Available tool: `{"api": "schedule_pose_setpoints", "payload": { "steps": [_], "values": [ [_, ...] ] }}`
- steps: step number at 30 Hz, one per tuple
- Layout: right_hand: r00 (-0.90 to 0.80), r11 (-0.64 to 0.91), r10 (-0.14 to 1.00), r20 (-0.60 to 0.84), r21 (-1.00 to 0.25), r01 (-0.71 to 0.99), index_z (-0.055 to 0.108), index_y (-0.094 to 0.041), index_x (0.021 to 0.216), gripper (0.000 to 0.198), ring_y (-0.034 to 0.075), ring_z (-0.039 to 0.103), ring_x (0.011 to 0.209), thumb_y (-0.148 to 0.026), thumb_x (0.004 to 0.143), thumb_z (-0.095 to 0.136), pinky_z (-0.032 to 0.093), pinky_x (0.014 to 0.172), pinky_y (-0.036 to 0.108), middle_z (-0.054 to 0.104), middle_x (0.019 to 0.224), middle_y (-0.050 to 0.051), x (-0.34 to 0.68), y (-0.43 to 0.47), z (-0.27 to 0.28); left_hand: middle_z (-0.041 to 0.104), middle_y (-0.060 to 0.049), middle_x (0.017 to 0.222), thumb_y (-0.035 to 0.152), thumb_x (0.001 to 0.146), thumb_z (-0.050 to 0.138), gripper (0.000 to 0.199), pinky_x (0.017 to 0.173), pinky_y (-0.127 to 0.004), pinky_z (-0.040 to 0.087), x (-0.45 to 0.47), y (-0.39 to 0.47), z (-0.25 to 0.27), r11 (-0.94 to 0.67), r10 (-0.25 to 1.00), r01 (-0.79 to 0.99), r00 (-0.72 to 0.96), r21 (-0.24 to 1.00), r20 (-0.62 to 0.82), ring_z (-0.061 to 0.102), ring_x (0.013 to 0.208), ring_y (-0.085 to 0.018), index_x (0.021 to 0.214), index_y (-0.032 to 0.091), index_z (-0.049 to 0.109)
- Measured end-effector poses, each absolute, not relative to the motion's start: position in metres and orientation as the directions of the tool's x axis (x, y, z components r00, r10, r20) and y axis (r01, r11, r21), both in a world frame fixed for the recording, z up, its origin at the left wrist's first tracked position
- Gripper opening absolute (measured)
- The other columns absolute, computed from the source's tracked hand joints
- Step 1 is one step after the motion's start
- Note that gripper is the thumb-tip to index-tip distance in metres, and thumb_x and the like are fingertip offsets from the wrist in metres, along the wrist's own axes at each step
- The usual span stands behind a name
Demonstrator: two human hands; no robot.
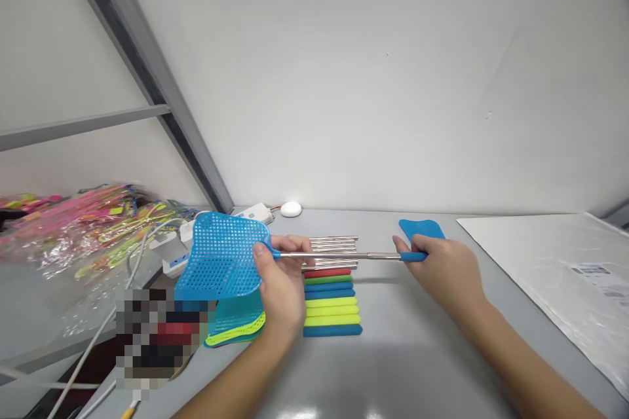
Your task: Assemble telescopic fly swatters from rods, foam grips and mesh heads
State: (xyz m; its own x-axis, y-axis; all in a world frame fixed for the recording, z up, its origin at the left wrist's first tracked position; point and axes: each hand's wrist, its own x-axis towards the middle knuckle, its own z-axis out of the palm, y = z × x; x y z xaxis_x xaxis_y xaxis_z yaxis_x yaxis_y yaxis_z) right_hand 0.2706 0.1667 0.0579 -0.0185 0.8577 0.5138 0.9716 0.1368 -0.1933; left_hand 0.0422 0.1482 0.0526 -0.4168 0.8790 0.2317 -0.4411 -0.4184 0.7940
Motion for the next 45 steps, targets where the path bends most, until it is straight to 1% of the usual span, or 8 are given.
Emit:
{"api": "schedule_pose_setpoints", "payload": {
  "steps": [8, 15, 24, 28, 31, 34, 38, 45],
  "values": [
    [-0.148, 0.298, 0.914, 0.377, -0.379, 0.876, 0.027, -0.021, 0.053, 0.050, 0.012, 0.018, 0.048, -0.049, 0.087, 0.050, 0.014, 0.048, 0.027, 0.029, 0.045, -0.005, 0.225, 0.137, 0.054, 0.060, 0.001, 0.071, 0.054, 0.097, 0.034, 0.041, 0.062, -0.030, 0.048, 0.072, 0.124, 0.048, -0.469, 0.877, -0.363, -0.298, 0.805, 0.376, 0.058, 0.065, -0.016, 0.079, 0.022, 0.051],
    [-0.202, 0.250, 0.968, 0.147, -0.597, 0.762, 0.027, -0.021, 0.056, 0.035, 0.011, 0.021, 0.049, -0.025, 0.076, 0.056, 0.018, 0.049, 0.025, 0.029, 0.047, -0.007, 0.206, 0.126, 0.052, 0.062, 0.000, 0.070, 0.049, 0.100, 0.024, 0.047, 0.063, -0.029, 0.045, 0.066, 0.126, 0.055, -0.499, 0.863, -0.292, -0.252, 0.816, 0.437, 0.055, 0.065, -0.015, 0.077, 0.021, 0.055],
    [-0.340, 0.190, 0.940, -0.007, -0.817, 0.544, 0.036, -0.025, 0.084, 0.024, 0.011, 0.040, 0.055, -0.044, 0.091, 0.048, 0.028, 0.050, 0.022, 0.045, 0.066, -0.007, 0.207, 0.114, 0.058, 0.058, -0.001, 0.070, 0.056, 0.098, 0.027, 0.051, 0.066, -0.028, 0.046, 0.047, 0.139, 0.059, -0.375, 0.923, -0.243, -0.191, 0.894, 0.335, 0.053, 0.067, -0.015, 0.076, 0.020, 0.056],
    [-0.435, 0.326, 0.900, 0.019, -0.692, 0.644, 0.035, -0.024, 0.083, 0.019, 0.013, 0.046, 0.058, -0.037, 0.097, 0.037, 0.028, 0.053, 0.024, 0.053, 0.070, -0.005, 0.211, 0.111, 0.062, 0.061, -0.003, 0.082, 0.065, 0.094, 0.027, 0.057, 0.064, -0.027, 0.047, 0.043, 0.147, 0.060, -0.225, 0.974, -0.206, -0.028, 0.952, 0.224, 0.054, 0.066, -0.014, 0.092, 0.019, 0.060],
    [-0.384, 0.403, 0.914, 0.135, -0.430, 0.808, 0.038, -0.023, 0.081, 0.021, 0.015, 0.049, 0.058, -0.035, 0.098, 0.034, 0.025, 0.053, 0.026, 0.056, 0.073, -0.001, 0.219, 0.117, 0.067, 0.064, -0.006, 0.092, 0.068, 0.092, 0.028, 0.061, 0.061, -0.027, 0.046, 0.042, 0.151, 0.059, -0.161, 0.978, -0.133, 0.115, 0.978, 0.177, 0.055, 0.066, -0.014, 0.111, 0.018, 0.059],
    [-0.205, 0.233, 0.963, 0.175, -0.155, 0.960, 0.044, -0.023, 0.082, 0.021, 0.017, 0.053, 0.058, -0.034, 0.098, 0.035, 0.021, 0.052, 0.028, 0.058, 0.075, 0.001, 0.236, 0.127, 0.077, 0.064, -0.006, 0.088, 0.060, 0.096, 0.031, 0.056, 0.054, -0.025, 0.040, 0.042, 0.150, 0.058, -0.152, 0.971, -0.014, 0.184, 0.988, 0.152, 0.052, 0.061, -0.012, 0.113, 0.016, 0.061],
    [-0.007, 0.011, 0.999, -0.036, 0.117, 0.993, 0.055, -0.018, 0.087, 0.023, 0.024, 0.062, 0.065, -0.024, 0.097, 0.034, 0.022, 0.052, 0.030, 0.062, 0.073, 0.007, 0.264, 0.139, 0.085, 0.058, -0.001, 0.071, 0.048, 0.101, 0.027, 0.049, 0.057, -0.025, 0.039, 0.041, 0.144, 0.055, -0.309, 0.944, 0.204, 0.186, 0.929, 0.273, 0.046, 0.056, -0.011, 0.101, 0.017, 0.066],
    [0.028, -0.008, 0.975, -0.219, 0.091, 0.996, 0.063, -0.013, 0.084, 0.016, 0.026, 0.067, 0.074, -0.023, 0.089, 0.052, 0.034, 0.055, 0.030, 0.068, 0.085, 0.014, 0.282, 0.150, 0.077, 0.058, -0.001, 0.069, 0.027, 0.101, 0.032, 0.035, 0.067, -0.026, 0.041, 0.031, 0.147, 0.050, -0.673, 0.738, 0.432, 0.343, 0.601, 0.580, 0.056, 0.067, -0.013, 0.088, 0.018, 0.064]
  ]
}}
